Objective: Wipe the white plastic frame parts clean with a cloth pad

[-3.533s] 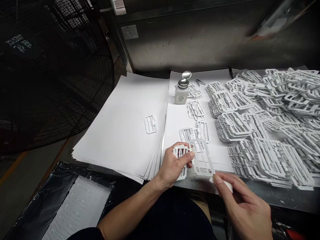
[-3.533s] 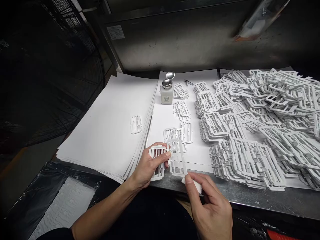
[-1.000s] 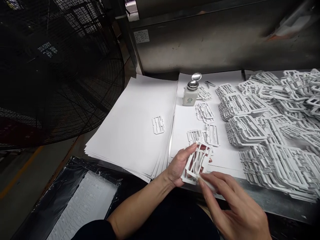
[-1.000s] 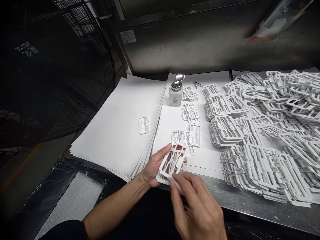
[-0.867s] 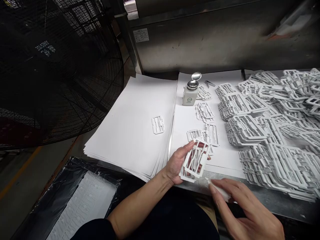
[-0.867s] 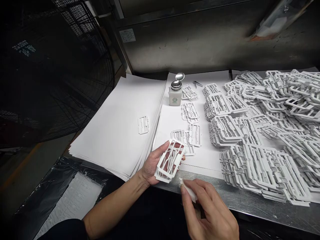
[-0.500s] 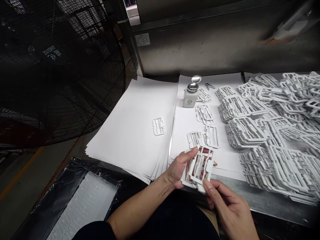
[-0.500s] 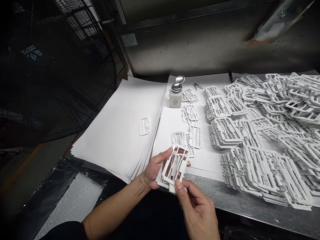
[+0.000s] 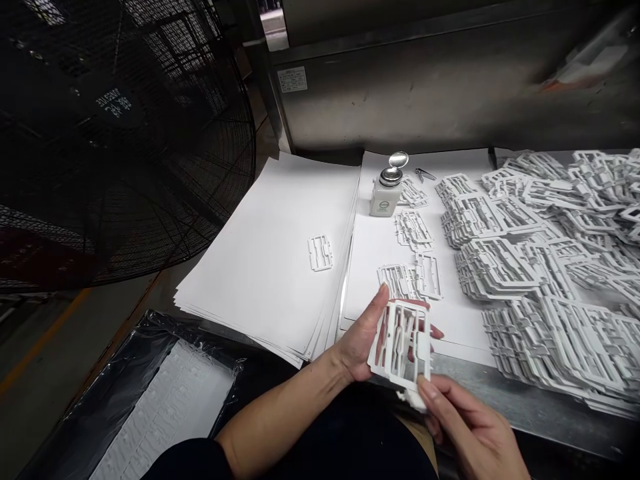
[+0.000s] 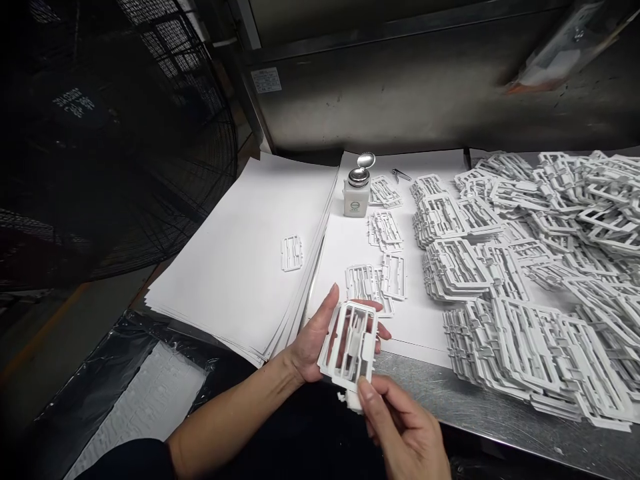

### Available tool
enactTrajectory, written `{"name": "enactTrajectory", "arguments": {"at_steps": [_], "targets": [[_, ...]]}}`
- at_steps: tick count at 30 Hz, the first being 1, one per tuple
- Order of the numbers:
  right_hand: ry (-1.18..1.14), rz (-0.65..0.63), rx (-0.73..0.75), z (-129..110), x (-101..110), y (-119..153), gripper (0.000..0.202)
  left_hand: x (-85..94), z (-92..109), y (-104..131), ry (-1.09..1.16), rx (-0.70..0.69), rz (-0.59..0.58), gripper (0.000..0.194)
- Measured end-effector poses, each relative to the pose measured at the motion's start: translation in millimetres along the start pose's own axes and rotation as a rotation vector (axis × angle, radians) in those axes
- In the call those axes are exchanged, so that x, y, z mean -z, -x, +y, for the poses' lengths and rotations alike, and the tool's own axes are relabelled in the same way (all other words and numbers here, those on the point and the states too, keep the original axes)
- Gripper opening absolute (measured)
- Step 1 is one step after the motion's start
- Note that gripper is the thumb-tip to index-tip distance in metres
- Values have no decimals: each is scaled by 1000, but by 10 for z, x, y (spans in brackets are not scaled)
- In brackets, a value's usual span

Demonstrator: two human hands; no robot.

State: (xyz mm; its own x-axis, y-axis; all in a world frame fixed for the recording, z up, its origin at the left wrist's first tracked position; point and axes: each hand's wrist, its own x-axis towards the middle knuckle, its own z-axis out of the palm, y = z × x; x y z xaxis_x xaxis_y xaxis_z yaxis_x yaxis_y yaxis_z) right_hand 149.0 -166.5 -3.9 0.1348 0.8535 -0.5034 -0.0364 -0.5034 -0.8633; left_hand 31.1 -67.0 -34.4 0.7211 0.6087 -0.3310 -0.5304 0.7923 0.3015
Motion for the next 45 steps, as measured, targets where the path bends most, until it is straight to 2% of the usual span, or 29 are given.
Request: {"name": "enactTrajectory", "arguments": {"at_steps": [2,4,7,11,14,16,20,25,31,33,40,43,45], "targets": [[85,-90,25,10,-24,-44,40,-25,5,35,-43,-14,20,53],[128,-137,48,26,-4,-92,38,-43,46,82,-37,-40,102,38],[156,-58,44,27,87,-196,40,-45,179,150,-76,-158,273,32],[227,67,-3,-63,177,-450,54,-58,369,182,-413,-289,451,38],[254,114,7,-160,159,-666,54,-95,423,144,-621,-310,566,38],[271,116,13,-201,129,-783,49,-109,419,104,-689,-287,597,39],[295,74,-5,-205,70,-928,43,-73,387,35,-760,-264,606,40],[284,-14,-14,-184,8,-974,42,2,350,-14,-780,-294,559,35],[328,68,-4,-221,83,-958,47,-24,364,32,-868,-332,667,41],[339,69,-5,-213,80,-977,48,-32,365,38,-865,-325,663,42],[187,3,-22,-199,4,-950,42,-17,344,25,-743,-327,592,33],[31,-45,-37,-207,94,-813,45,-46,380,85,-569,-337,517,42],[-65,-77,-48,-185,153,-708,43,-67,396,128,-454,-316,427,47]]}}
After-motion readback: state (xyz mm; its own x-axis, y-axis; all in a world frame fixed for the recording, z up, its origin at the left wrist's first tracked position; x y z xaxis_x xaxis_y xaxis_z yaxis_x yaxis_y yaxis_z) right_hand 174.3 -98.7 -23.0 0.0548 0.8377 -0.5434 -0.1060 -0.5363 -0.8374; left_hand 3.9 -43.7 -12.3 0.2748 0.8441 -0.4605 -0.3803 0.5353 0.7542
